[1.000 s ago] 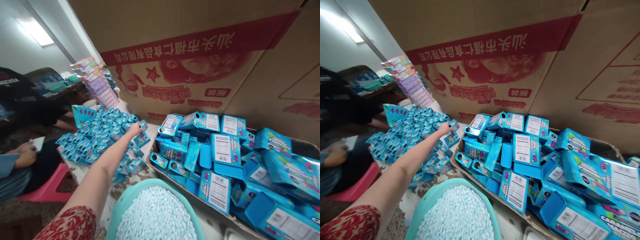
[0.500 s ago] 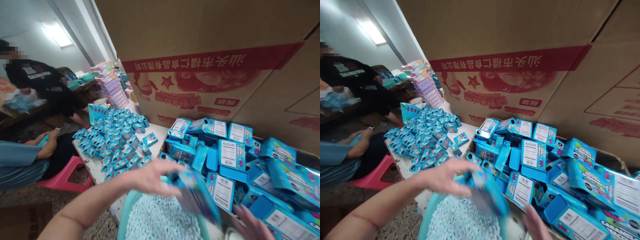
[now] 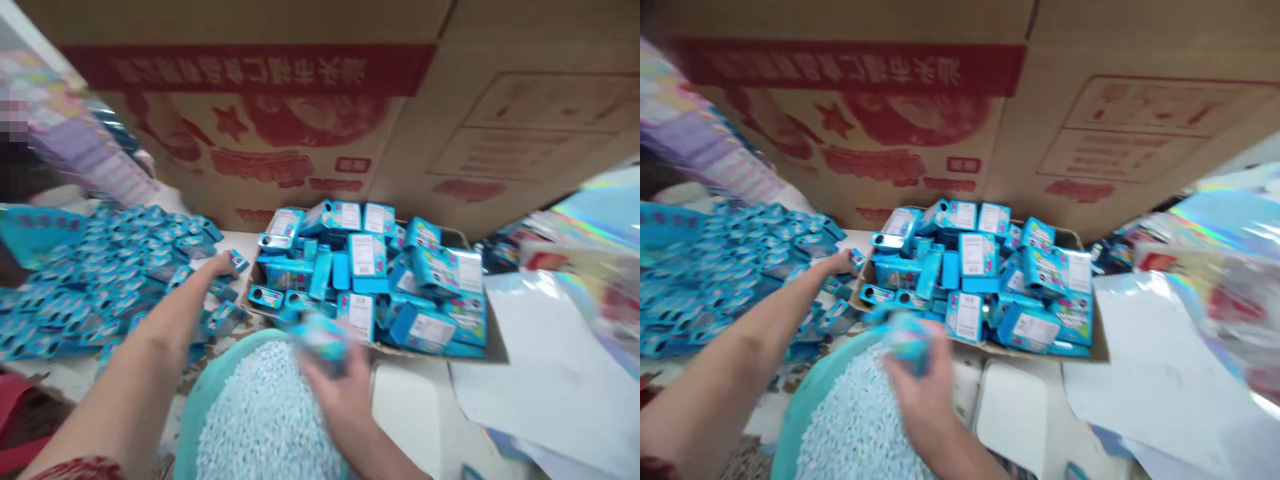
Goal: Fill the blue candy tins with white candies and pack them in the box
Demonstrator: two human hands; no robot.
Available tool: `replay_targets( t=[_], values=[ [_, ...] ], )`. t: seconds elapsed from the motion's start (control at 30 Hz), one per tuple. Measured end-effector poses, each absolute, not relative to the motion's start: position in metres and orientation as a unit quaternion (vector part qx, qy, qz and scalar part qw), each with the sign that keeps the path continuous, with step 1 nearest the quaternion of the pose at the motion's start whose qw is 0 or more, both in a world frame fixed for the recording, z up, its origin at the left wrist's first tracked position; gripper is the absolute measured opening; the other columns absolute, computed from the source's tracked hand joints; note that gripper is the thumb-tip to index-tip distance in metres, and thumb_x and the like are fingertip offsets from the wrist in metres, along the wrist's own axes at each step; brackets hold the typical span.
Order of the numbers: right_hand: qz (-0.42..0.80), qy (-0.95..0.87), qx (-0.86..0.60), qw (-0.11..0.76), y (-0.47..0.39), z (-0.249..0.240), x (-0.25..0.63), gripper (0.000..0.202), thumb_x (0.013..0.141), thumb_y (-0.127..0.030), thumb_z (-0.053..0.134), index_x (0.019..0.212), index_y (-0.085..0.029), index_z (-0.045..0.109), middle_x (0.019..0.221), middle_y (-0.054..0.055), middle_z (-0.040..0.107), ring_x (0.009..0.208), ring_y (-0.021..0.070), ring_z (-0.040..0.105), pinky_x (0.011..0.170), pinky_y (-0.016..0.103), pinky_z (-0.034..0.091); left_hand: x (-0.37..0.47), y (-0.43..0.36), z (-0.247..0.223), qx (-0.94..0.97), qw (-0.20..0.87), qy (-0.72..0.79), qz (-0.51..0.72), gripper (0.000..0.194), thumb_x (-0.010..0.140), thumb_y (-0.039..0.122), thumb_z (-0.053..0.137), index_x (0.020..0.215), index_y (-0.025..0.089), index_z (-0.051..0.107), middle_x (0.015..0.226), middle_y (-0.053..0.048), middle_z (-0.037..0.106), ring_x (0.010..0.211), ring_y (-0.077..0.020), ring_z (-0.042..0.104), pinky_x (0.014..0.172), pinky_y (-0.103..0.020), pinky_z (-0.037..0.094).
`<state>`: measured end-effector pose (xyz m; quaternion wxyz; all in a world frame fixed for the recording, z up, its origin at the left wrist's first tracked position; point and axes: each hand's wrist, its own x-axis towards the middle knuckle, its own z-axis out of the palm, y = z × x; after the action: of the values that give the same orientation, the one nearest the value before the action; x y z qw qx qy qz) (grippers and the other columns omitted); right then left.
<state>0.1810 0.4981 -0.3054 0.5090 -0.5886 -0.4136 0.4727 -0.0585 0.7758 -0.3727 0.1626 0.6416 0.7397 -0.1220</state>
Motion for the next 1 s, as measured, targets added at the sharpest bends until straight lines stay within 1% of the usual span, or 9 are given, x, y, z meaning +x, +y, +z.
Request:
replay_targets(
  t=[0.1, 0.2, 0.3, 0.43, 0.6, 0.7, 0.8, 0.87, 1.0],
  values=[
    [0.528, -0.580, -0.435, 0.443, 0.521, -0.304, 0.154, 0.043, 0.064, -0.047, 0.074, 0.100, -0.025, 0.065, 0.094, 0.003, 0.066, 0.089, 0.0217, 0.060, 0.086, 0.037, 0.047, -0.068, 0.779, -0.361, 0.636, 0.136, 0.752, -0.107, 0.072, 0.071, 0.040, 0.064, 0.127, 0.003, 0.038, 0.117, -0.021, 0.061, 0.105, -0.0341, 0.061, 0.080, -0.040, 0.052],
    [0.618, -0.448, -0.473, 0.441, 0.505, -0.312, 0.171, 0.048, 0.062, -0.046, 0.075, 0.102, -0.024, 0.061, 0.091, 0.002, 0.065, 0.079, 0.0184, 0.060, 0.073, 0.031, 0.050, -0.074, 0.778, -0.322, 0.646, 0.103, 0.757, 0.000, 0.079, 0.070, 0.048, 0.062, 0.133, 0.010, 0.034, 0.115, -0.012, 0.062, 0.103, -0.0330, 0.061, 0.079, -0.042, 0.052],
    [0.624, -0.318, -0.525, 0.483, 0.468, -0.322, 0.216, 0.050, 0.062, -0.049, 0.074, 0.102, -0.022, 0.058, 0.088, 0.002, 0.066, 0.079, 0.0185, 0.060, 0.074, 0.030, 0.049, -0.037, 0.755, -0.277, 0.738, 0.120, 0.652, 0.128, 0.087, 0.066, 0.052, 0.064, 0.139, 0.019, 0.031, 0.120, -0.006, 0.059, 0.105, -0.0284, 0.059, 0.088, -0.041, 0.050],
    [0.627, -0.217, -0.568, 0.488, 0.414, -0.330, 0.251, 0.051, 0.064, -0.051, 0.074, 0.100, -0.021, 0.055, 0.086, 0.003, 0.067, 0.079, 0.0207, 0.062, 0.074, 0.033, 0.050, 0.096, 0.705, -0.241, 0.862, 0.107, 0.486, 0.102, 0.094, 0.067, 0.057, 0.064, 0.145, 0.023, 0.024, 0.135, -0.010, 0.047, 0.119, -0.0293, 0.049, 0.099, -0.039, 0.041],
    [0.631, -0.157, -0.568, 0.505, 0.360, -0.327, 0.235, 0.049, 0.060, -0.048, 0.077, 0.094, -0.020, 0.053, 0.084, 0.002, 0.066, 0.077, 0.0194, 0.063, 0.073, 0.033, 0.050, 0.250, 0.674, -0.258, 0.899, 0.029, 0.431, 0.073, 0.074, 0.079, 0.049, 0.055, 0.141, 0.018, 0.030, 0.137, -0.016, 0.041, 0.130, -0.0385, 0.030, 0.107, -0.052, 0.022],
    [0.638, -0.137, -0.571, 0.498, 0.342, -0.324, 0.225, 0.047, 0.059, -0.044, 0.078, 0.090, -0.021, 0.051, 0.080, -0.002, 0.064, 0.072, 0.0156, 0.061, 0.069, 0.028, 0.049, 0.276, 0.679, -0.275, 0.902, 0.035, 0.427, 0.057, 0.075, 0.082, 0.051, 0.050, 0.143, 0.015, 0.025, 0.145, -0.017, 0.030, 0.135, -0.0409, 0.017, 0.108, -0.058, 0.009],
    [0.633, -0.119, -0.573, 0.507, 0.329, -0.324, 0.229, 0.045, 0.059, -0.041, 0.078, 0.088, -0.020, 0.050, 0.077, -0.004, 0.062, 0.068, 0.0129, 0.058, 0.066, 0.025, 0.047, 0.259, 0.679, -0.279, 0.908, 0.045, 0.407, 0.094, 0.074, 0.083, 0.055, 0.045, 0.145, 0.021, 0.022, 0.152, -0.012, 0.021, 0.139, -0.0394, 0.009, 0.108, -0.061, 0.003],
    [0.617, -0.118, -0.581, 0.518, 0.319, -0.324, 0.238, 0.044, 0.059, -0.039, 0.078, 0.088, -0.020, 0.051, 0.077, -0.004, 0.062, 0.068, 0.0127, 0.058, 0.066, 0.024, 0.046, 0.230, 0.663, -0.280, 0.907, 0.044, 0.390, 0.152, 0.067, 0.084, 0.054, 0.045, 0.143, 0.025, 0.029, 0.152, -0.008, 0.024, 0.140, -0.0354, 0.012, 0.111, -0.057, 0.006],
    [0.515, -0.114, -0.660, 0.535, 0.289, -0.327, 0.267, 0.043, 0.062, -0.037, 0.076, 0.094, -0.020, 0.053, 0.080, -0.001, 0.064, 0.072, 0.0151, 0.058, 0.069, 0.026, 0.048, 0.143, 0.587, -0.309, 0.901, 0.088, 0.378, 0.194, 0.045, 0.086, 0.046, 0.046, 0.125, 0.024, 0.051, 0.131, -0.009, 0.053, 0.127, -0.0272, 0.042, 0.108, -0.044, 0.030]
  ],
)
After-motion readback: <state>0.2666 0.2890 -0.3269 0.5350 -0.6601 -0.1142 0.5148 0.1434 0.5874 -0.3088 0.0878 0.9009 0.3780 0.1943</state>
